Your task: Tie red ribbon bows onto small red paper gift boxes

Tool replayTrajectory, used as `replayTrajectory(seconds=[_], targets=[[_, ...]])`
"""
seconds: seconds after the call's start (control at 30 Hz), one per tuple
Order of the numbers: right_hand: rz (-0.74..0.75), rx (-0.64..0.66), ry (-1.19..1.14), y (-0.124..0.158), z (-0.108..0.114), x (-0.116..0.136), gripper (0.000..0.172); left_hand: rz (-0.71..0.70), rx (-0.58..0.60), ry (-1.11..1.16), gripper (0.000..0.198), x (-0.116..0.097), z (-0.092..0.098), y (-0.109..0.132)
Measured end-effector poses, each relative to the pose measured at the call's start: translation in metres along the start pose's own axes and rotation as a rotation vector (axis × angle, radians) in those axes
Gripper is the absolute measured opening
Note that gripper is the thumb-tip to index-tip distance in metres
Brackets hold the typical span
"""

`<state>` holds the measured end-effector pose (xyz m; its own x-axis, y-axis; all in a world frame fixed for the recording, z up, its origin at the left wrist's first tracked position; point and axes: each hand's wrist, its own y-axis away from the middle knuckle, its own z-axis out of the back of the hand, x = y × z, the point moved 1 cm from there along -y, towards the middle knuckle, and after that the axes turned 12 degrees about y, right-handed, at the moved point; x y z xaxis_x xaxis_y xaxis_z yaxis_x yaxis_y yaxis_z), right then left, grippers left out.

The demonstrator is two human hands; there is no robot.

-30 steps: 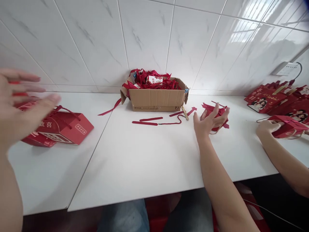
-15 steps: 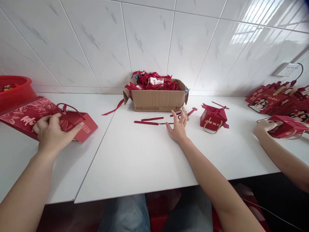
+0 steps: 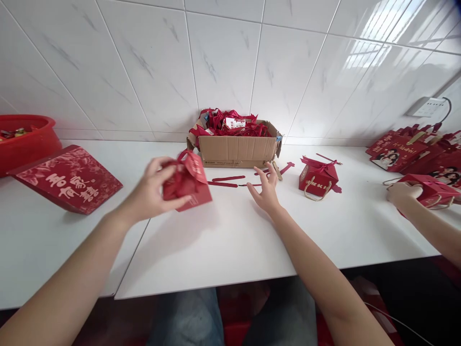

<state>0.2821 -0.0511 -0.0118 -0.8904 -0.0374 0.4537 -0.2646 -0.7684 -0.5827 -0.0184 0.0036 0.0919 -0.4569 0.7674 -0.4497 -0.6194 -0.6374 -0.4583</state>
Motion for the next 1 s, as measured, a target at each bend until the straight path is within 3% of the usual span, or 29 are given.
replayTrajectory(seconds=[0.1,0.2,0.27,0.4,0.6,0.73,0.9,1.0], targets=[[0.100,0.225,-0.345,0.003,0.011,0.015,0.046,-0.011,0.138,0.165,0.064,-0.022,-0.040,-0.006],[0.198,0.457,-0.700,0.008,0.013,0.030,0.069,0.083,0.096,0.271,0.072,-0.030,-0.072,-0.003],[0.192,0.514,-0.816,0.010,0.011,0.036,0.074,0.111,0.083,0.321,0.081,-0.029,-0.082,0.001],[0.104,0.539,-0.849,0.013,0.009,0.041,0.059,0.077,0.056,0.516,0.064,-0.022,-0.081,0.009],[0.100,0.638,-1.012,0.012,0.016,0.040,0.049,0.138,-0.131,0.849,0.047,-0.016,-0.070,0.012],[0.125,0.603,-1.022,0.007,0.021,0.037,0.037,0.281,-0.049,0.933,0.050,-0.020,-0.070,0.010],[0.182,0.577,-0.980,0.003,0.024,0.030,0.035,0.220,0.012,0.904,0.044,-0.025,-0.074,0.010],[0.165,0.604,-0.999,0.003,0.024,0.027,0.034,0.257,0.075,0.895,0.044,-0.024,-0.078,0.011]])
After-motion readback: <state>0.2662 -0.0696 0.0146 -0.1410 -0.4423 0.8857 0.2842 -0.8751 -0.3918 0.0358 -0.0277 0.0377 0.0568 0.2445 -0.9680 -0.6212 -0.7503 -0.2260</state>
